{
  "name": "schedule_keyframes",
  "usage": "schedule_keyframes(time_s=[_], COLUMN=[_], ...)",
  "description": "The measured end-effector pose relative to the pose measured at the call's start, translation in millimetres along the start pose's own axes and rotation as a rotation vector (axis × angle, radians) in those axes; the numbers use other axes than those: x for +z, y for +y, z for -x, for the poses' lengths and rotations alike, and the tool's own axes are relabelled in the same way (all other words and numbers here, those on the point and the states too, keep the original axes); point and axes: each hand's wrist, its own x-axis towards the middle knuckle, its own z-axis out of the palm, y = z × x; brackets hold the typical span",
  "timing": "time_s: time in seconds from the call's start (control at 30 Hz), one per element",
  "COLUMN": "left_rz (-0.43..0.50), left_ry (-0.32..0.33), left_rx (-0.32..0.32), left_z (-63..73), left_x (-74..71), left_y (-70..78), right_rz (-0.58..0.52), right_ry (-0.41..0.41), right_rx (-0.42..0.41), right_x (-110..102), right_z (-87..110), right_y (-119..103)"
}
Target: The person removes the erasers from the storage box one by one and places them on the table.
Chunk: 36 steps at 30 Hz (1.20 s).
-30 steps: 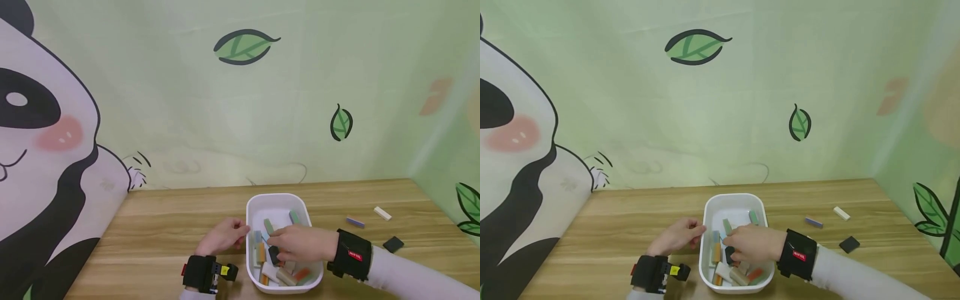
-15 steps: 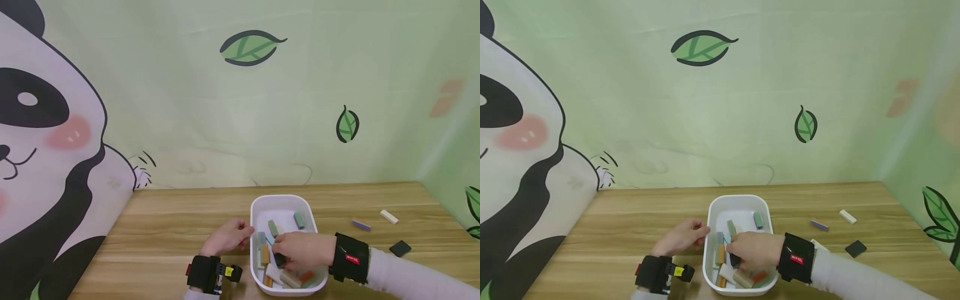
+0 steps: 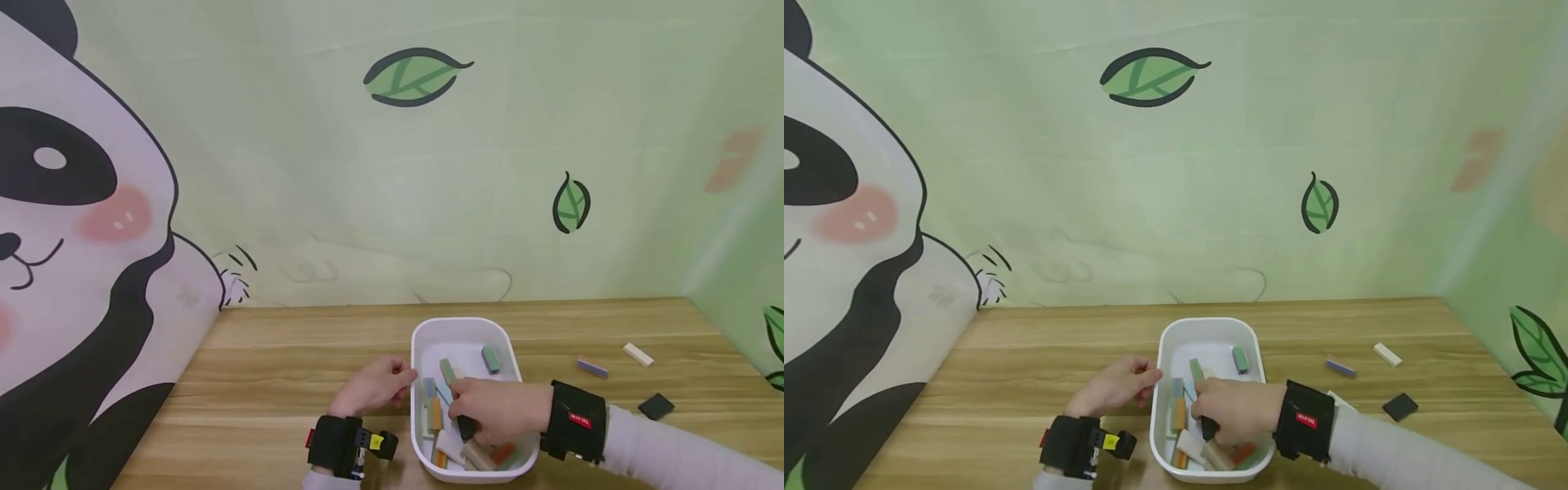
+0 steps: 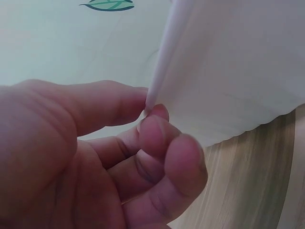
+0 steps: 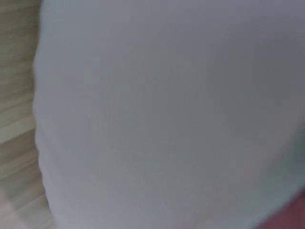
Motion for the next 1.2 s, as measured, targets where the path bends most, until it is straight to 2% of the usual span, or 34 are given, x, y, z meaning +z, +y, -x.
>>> schedule_keyframes(time_s=[0.17,0.3,0.4,0.63,0.73,0.83,0.97,1.1,1.2], left_rz=[-0.002,0.001,-0.001,-0.003,0.0,-0.002,-0.001,0.003,-0.002], left_ry=[0.0,-0.001,-0.001,-0.006,-0.005,0.0,0.0,0.001,0.002], left_rx=[0.009,0.012,0.004,-0.007,-0.002,-0.004,-0.013,-0.013,-0.013], left_z=[-0.4,-0.3,-0.3,-0.6,-0.7,-0.5,0.4,0.9,0.7], left_x=[1.5,2.2,2.9,5.7,5.8,5.3,4.5,3.4,2.3], left_y=[1.4,2.5,2.7,2.1,1.8,1.3,1.0,1.8,2.7], right_rz=[-0.069,-0.097,-0.087,-0.039,-0.025,-0.029,-0.039,-0.056,-0.011], right_ry=[-0.04,-0.051,-0.036,-0.032,-0.031,0.008,0.102,0.196,0.275], right_rx=[0.03,0.017,0.014,0.086,0.08,0.052,0.023,0.04,0.081], right_x=[-1,-2,-3,-3,-3,-7,-27,-58,-76], right_z=[4.7,7.3,8.9,14.4,17.1,21.5,34.4,56.9,77.3], right_y=[3,4,4,1,0,1,5,14,25])
